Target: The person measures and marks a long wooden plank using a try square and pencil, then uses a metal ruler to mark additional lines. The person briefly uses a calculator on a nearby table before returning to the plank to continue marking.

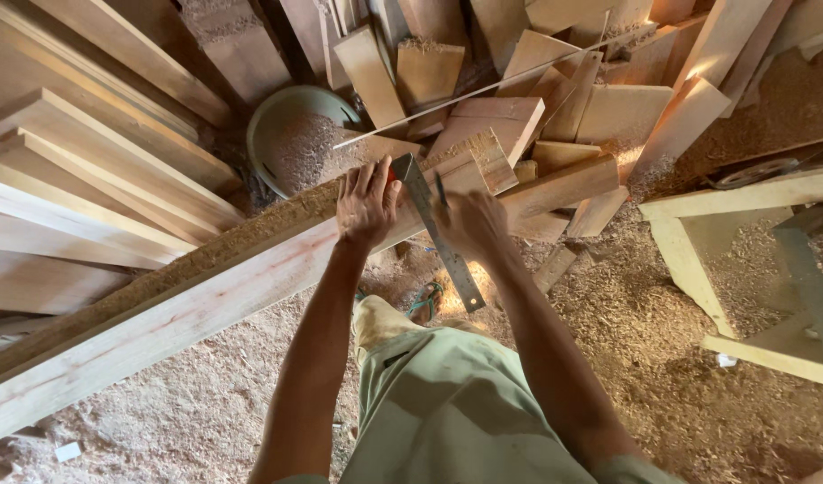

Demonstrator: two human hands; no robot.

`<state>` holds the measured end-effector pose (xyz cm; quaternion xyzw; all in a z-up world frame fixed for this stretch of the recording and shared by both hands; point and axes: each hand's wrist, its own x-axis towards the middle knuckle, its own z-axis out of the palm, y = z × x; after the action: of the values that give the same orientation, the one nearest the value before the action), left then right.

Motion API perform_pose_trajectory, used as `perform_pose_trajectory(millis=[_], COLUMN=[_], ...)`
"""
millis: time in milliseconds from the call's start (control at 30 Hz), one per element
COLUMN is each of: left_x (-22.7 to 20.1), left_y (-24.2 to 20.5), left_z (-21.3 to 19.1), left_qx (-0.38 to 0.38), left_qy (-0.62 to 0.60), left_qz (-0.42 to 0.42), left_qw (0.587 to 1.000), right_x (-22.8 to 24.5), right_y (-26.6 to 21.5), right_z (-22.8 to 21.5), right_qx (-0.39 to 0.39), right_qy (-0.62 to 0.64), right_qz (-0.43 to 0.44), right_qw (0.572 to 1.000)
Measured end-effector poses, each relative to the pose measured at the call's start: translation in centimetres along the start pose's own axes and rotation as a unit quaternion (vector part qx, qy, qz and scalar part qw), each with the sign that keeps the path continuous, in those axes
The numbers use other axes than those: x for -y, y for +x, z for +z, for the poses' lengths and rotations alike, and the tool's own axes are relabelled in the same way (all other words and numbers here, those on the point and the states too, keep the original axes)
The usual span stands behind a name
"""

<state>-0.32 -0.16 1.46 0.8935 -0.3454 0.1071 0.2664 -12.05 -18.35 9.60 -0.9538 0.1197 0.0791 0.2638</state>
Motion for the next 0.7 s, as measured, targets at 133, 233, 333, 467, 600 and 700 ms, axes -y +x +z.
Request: perform_pose_trajectory(millis=[133, 233, 333, 467, 600, 700], left_x=[-0.4, -0.2, 0.4, 1.3, -0.7, -4.6], left_y=[0.1, -0.1, 0.0, -2.3, -7.0, -12.0], left_z=[-0.8, -0.8, 0.2, 0.6, -0.9, -4.1], left_qx=[0.001, -0.041, -0.062, -0.16, -0.157, -0.129], left_qy=[-0.003, -0.007, -0.029, -0.068, -0.153, -0.18], left_qz=[0.008, 0.033, 0.019, 0.05, -0.028, -0.116], left_qw=[1.0, 0.999, 0.997, 0.984, 0.975, 0.968], right_x=[0.5, -0.5, -1.7, -3.8, -3.9, -1.9], right_y=[6.2, 6.4, 3.6, -1.7, -7.4, -10.4], right_z=[-0.2, -0.5, 0.1, 0.2, -0.1, 0.6], right_qx=[-0.097, -0.154, -0.24, -0.227, -0.189, -0.182], right_qy=[0.174, 0.269, 0.286, 0.353, 0.226, -0.014], right_qz=[-0.036, -0.08, -0.077, 0.066, -0.092, -0.198], right_qw=[0.979, 0.947, 0.924, 0.905, 0.951, 0.963])
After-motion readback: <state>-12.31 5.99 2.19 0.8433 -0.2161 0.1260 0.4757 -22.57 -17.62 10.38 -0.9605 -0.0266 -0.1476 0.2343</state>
